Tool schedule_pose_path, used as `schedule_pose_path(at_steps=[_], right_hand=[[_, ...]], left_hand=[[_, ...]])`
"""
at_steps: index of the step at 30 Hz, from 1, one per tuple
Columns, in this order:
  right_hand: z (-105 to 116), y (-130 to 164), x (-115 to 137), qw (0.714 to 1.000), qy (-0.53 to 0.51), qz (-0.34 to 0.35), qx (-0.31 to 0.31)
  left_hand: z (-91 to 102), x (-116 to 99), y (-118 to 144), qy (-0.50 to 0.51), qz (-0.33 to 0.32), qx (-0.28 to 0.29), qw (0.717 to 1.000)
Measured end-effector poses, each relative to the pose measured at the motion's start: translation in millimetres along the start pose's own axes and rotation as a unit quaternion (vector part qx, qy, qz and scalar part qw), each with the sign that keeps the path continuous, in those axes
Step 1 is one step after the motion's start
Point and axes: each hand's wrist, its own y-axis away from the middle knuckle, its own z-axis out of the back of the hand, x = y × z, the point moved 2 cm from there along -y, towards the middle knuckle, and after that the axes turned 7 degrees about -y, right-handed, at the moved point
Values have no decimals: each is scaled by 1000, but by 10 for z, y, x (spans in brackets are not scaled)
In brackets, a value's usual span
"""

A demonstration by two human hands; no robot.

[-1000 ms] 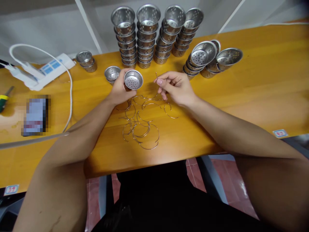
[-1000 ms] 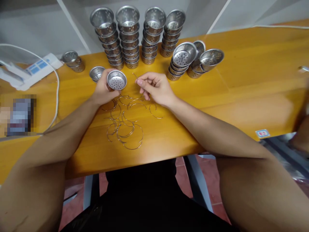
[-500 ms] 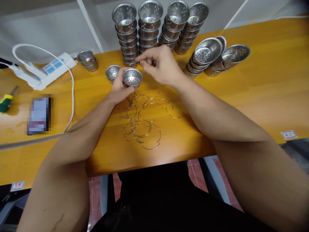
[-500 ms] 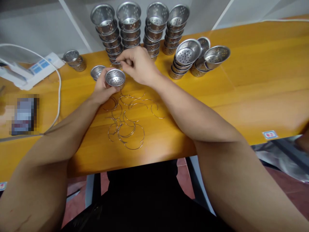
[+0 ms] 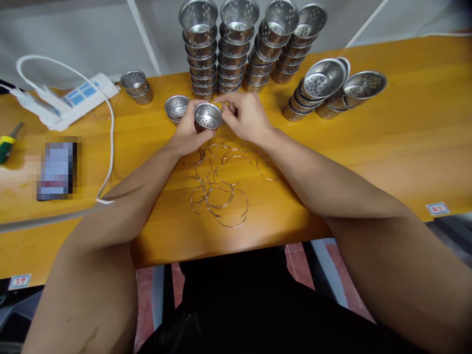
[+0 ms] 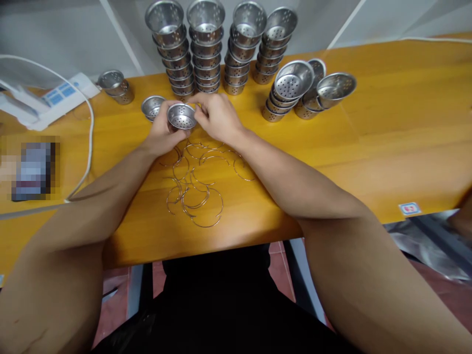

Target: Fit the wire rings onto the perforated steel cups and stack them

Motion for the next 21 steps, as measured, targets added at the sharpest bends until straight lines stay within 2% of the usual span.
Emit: schedule_pose_path(at_steps=[5,11,15,18,21], right_hand=[[-18,-1,-19,1000,-9,10,3],[-89,19,-53,999,-35,-17,-10],[-191,41,33,997,-64,-31,-14],[-238,18,128,994,-99,-37,-18],[-190,-24,188,985,-159,-61,-7]], left_hand=[[3,-52,3,12,-18,16,1000],[-6,-173,-7,-7,2,6,1000],[20,-243,4,-19,-15,18,1000],[45,-295,14,-19,-32,5,999],[73,-360,16,-17,-8,-5,1000]])
